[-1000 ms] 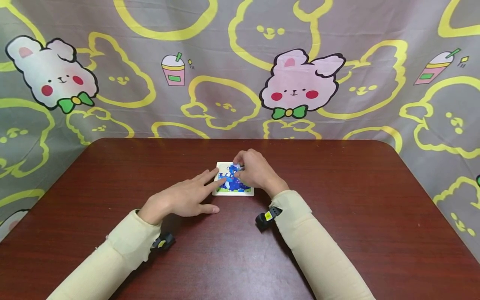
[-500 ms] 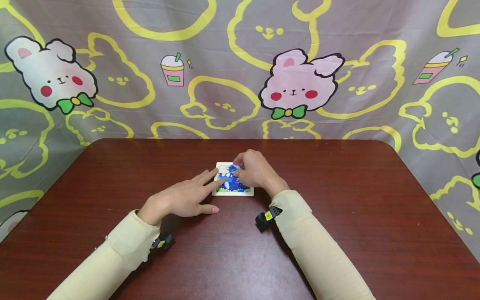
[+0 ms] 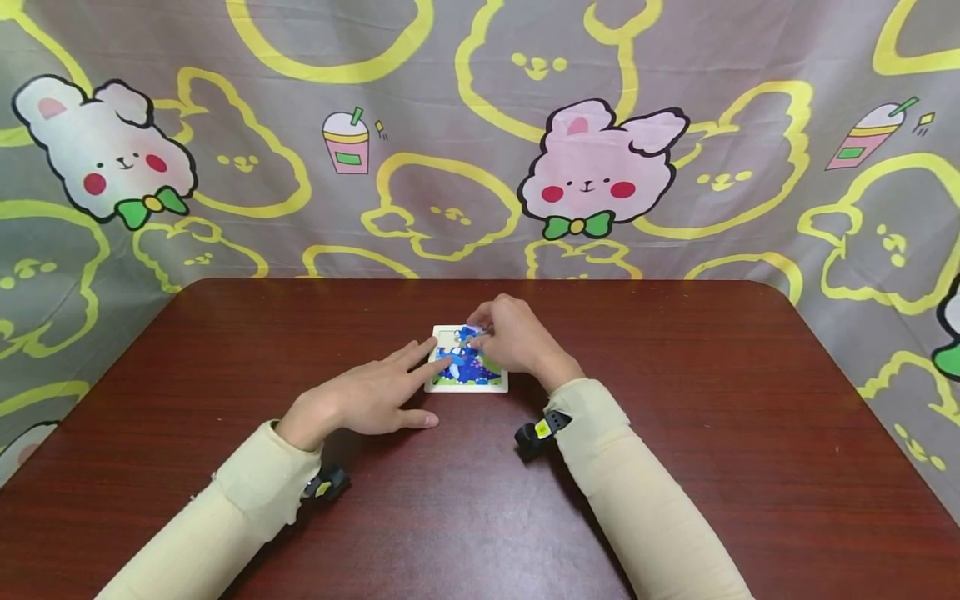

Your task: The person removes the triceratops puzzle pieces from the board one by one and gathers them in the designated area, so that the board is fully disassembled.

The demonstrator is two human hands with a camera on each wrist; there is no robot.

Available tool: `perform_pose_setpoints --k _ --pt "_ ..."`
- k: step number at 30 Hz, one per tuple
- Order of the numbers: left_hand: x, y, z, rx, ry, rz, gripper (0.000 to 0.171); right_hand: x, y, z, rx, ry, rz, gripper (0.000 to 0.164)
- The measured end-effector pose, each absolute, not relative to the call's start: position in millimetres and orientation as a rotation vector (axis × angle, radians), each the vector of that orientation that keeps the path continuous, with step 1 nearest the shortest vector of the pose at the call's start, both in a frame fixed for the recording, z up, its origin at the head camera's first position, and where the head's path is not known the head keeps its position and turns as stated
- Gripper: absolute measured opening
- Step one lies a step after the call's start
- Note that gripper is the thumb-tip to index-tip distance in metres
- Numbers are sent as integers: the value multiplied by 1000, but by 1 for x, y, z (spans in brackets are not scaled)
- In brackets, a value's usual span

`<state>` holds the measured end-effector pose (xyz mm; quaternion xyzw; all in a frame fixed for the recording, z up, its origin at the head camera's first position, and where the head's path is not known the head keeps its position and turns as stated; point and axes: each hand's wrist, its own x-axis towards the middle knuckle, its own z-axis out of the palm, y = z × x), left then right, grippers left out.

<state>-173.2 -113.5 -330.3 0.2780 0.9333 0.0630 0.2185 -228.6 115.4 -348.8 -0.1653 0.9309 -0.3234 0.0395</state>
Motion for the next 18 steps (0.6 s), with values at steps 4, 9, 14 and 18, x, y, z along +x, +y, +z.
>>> perform_pose_setpoints --k 4,9,14,18 --pt "-174 -113 -331 764 2584 174 82 -229 121 -346 -510 2870 -1002 25" --pt "-174 -113 -331 764 2588 177 82 -230 131 -341 -483 2897 -1021 27" --pt "-174 -113 -331 762 2588 185 82 -231 141 -338 -435 2922 -1035 29" --pt "-173 -114 -331 766 2589 187 82 -232 149 -337 -428 2932 -1047 28"
